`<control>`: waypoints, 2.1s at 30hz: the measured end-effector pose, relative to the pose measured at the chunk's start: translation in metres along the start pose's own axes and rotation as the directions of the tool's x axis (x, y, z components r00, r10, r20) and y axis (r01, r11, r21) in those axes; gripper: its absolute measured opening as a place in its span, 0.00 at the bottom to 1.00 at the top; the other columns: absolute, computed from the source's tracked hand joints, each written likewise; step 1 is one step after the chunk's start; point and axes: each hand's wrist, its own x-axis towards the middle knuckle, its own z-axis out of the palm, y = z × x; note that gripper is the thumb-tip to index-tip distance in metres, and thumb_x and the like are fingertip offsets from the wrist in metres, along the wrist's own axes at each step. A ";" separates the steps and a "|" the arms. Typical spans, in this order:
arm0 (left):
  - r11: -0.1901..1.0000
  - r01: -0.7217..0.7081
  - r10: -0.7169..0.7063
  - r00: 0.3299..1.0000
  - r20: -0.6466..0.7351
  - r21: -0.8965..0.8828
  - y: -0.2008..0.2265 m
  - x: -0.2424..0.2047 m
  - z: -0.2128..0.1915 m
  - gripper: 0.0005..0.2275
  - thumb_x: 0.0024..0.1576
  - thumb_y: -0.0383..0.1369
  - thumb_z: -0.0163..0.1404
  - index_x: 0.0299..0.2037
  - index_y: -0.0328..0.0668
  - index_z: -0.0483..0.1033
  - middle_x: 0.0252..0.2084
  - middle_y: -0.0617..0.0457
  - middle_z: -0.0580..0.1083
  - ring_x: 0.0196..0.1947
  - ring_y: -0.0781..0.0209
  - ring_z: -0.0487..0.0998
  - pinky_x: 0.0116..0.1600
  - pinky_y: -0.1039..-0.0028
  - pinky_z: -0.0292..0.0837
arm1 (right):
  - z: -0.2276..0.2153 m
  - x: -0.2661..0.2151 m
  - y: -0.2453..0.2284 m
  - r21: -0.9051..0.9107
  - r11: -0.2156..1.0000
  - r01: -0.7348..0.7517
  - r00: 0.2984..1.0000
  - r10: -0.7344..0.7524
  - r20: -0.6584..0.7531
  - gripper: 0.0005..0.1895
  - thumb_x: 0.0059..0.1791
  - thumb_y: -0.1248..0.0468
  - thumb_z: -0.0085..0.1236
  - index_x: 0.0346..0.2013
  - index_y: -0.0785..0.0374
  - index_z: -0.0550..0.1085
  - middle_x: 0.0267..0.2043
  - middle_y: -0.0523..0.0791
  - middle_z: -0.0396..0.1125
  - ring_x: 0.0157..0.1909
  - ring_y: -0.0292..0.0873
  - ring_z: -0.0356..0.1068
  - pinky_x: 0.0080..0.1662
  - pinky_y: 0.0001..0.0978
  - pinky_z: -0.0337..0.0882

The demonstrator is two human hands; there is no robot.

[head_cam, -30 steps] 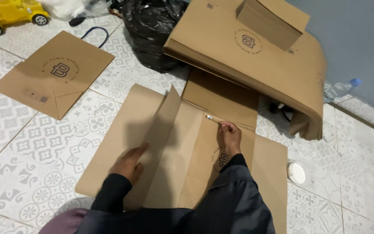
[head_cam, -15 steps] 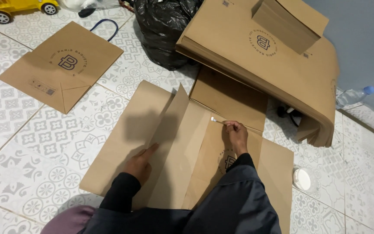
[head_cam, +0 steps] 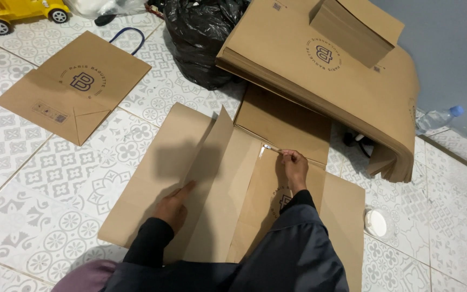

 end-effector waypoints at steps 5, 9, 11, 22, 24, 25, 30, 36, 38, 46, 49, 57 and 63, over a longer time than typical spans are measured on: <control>0.984 -0.070 0.074 0.997 -0.017 0.166 0.006 -0.007 0.001 0.25 0.65 0.31 0.41 0.74 0.59 0.57 0.70 0.51 0.67 0.70 0.56 0.65 0.78 0.60 0.52 | 0.003 -0.002 -0.007 -0.028 1.000 -0.007 1.000 0.007 0.000 0.11 0.53 0.66 0.51 0.42 0.53 0.81 0.29 0.42 0.71 0.38 0.38 0.67 0.44 0.34 0.69; 0.998 0.021 -0.020 1.000 -0.013 0.059 0.023 -0.021 0.000 0.23 0.67 0.36 0.41 0.74 0.55 0.60 0.72 0.51 0.65 0.72 0.55 0.62 0.79 0.61 0.49 | 0.001 -0.006 -0.011 -0.063 0.998 -0.012 1.000 0.013 0.016 0.11 0.53 0.65 0.51 0.41 0.52 0.82 0.29 0.42 0.71 0.37 0.37 0.67 0.43 0.34 0.70; 0.998 0.023 -0.023 1.000 -0.009 0.050 0.024 -0.021 -0.001 0.23 0.67 0.37 0.41 0.74 0.55 0.60 0.72 0.51 0.65 0.73 0.55 0.61 0.79 0.61 0.49 | -0.004 -0.013 -0.017 -0.069 0.998 0.000 0.999 0.003 0.038 0.11 0.53 0.66 0.51 0.41 0.52 0.82 0.30 0.43 0.71 0.38 0.38 0.67 0.44 0.34 0.70; 0.996 0.071 -0.070 0.997 0.017 -0.061 0.027 -0.020 -0.003 0.26 0.66 0.42 0.42 0.76 0.55 0.57 0.74 0.54 0.61 0.74 0.55 0.58 0.78 0.59 0.46 | -0.024 -0.063 -0.008 -0.132 0.989 0.062 0.976 -0.032 0.216 0.10 0.56 0.64 0.52 0.43 0.53 0.82 0.46 0.47 0.70 0.50 0.45 0.69 0.52 0.42 0.73; 0.992 0.088 -0.086 0.996 0.023 -0.092 0.029 -0.020 -0.004 0.27 0.66 0.44 0.42 0.76 0.55 0.56 0.75 0.55 0.60 0.75 0.54 0.56 0.78 0.59 0.45 | -0.029 -0.075 -0.009 -0.123 0.990 0.064 0.966 -0.030 0.258 0.11 0.56 0.66 0.50 0.43 0.54 0.81 0.47 0.48 0.69 0.55 0.49 0.69 0.55 0.44 0.72; 0.992 0.087 -0.086 0.996 0.024 -0.093 0.037 -0.030 -0.004 0.27 0.66 0.44 0.42 0.76 0.55 0.56 0.75 0.55 0.60 0.75 0.54 0.56 0.78 0.59 0.45 | -0.029 -0.077 -0.007 -0.124 0.990 0.064 0.966 -0.031 0.258 0.11 0.56 0.66 0.50 0.43 0.54 0.81 0.47 0.48 0.69 0.55 0.49 0.69 0.55 0.44 0.72; 0.997 0.004 -0.005 1.000 0.003 0.075 0.046 -0.045 -0.002 0.23 0.66 0.28 0.35 0.74 0.50 0.59 0.74 0.50 0.62 0.75 0.50 0.57 0.80 0.55 0.44 | -0.028 -0.083 -0.010 -0.033 0.999 0.032 0.975 -0.024 0.222 0.12 0.56 0.67 0.49 0.44 0.55 0.81 0.43 0.45 0.67 0.48 0.42 0.68 0.53 0.41 0.71; 0.998 0.038 -0.038 0.999 -0.008 0.044 0.050 -0.043 -0.003 0.23 0.66 0.32 0.36 0.73 0.50 0.61 0.73 0.49 0.63 0.74 0.49 0.59 0.79 0.54 0.47 | -0.020 -0.063 -0.025 -0.030 0.998 0.052 0.995 -0.049 0.088 0.11 0.56 0.66 0.49 0.46 0.58 0.80 0.42 0.45 0.66 0.47 0.41 0.67 0.51 0.40 0.71; 0.998 0.059 -0.059 0.998 -0.013 -0.004 0.048 -0.039 -0.004 0.23 0.66 0.35 0.38 0.73 0.49 0.62 0.73 0.49 0.64 0.74 0.50 0.60 0.79 0.55 0.47 | -0.016 -0.058 -0.023 -0.056 0.996 0.072 0.994 -0.067 0.083 0.11 0.56 0.67 0.49 0.46 0.60 0.80 0.42 0.47 0.67 0.47 0.42 0.68 0.51 0.40 0.71; 0.998 0.057 -0.056 0.998 -0.020 0.021 0.045 -0.042 -0.002 0.24 0.65 0.36 0.39 0.73 0.47 0.62 0.73 0.48 0.63 0.74 0.50 0.58 0.79 0.57 0.46 | -0.017 -0.075 -0.005 -0.135 0.983 0.128 0.988 -0.114 0.105 0.07 0.53 0.69 0.56 0.44 0.61 0.81 0.42 0.49 0.67 0.46 0.43 0.69 0.50 0.38 0.73; 0.999 0.048 -0.047 0.998 -0.035 0.009 0.045 -0.040 -0.001 0.24 0.65 0.36 0.38 0.73 0.47 0.61 0.74 0.49 0.62 0.75 0.50 0.57 0.79 0.58 0.46 | -0.023 -0.088 0.002 -0.129 0.982 0.136 0.983 -0.118 0.144 0.07 0.54 0.68 0.56 0.43 0.58 0.82 0.42 0.47 0.67 0.48 0.43 0.69 0.52 0.39 0.73; 0.968 -0.125 0.119 0.992 0.044 0.217 -0.014 0.007 0.002 0.27 0.64 0.28 0.34 0.76 0.52 0.53 0.76 0.48 0.58 0.76 0.48 0.54 0.80 0.58 0.44 | -0.035 -0.126 0.026 -0.185 0.961 0.207 0.951 -0.153 0.269 0.06 0.53 0.68 0.60 0.43 0.58 0.82 0.44 0.49 0.68 0.51 0.46 0.71 0.55 0.42 0.73; 0.854 -0.292 0.294 0.954 0.064 0.431 -0.046 0.029 0.005 0.28 0.64 0.22 0.34 0.76 0.52 0.52 0.75 0.47 0.59 0.75 0.51 0.57 0.78 0.60 0.52 | -0.042 -0.144 0.008 -0.182 0.949 0.258 0.939 -0.202 0.279 0.06 0.51 0.69 0.62 0.39 0.57 0.83 0.40 0.50 0.69 0.50 0.50 0.73 0.54 0.43 0.74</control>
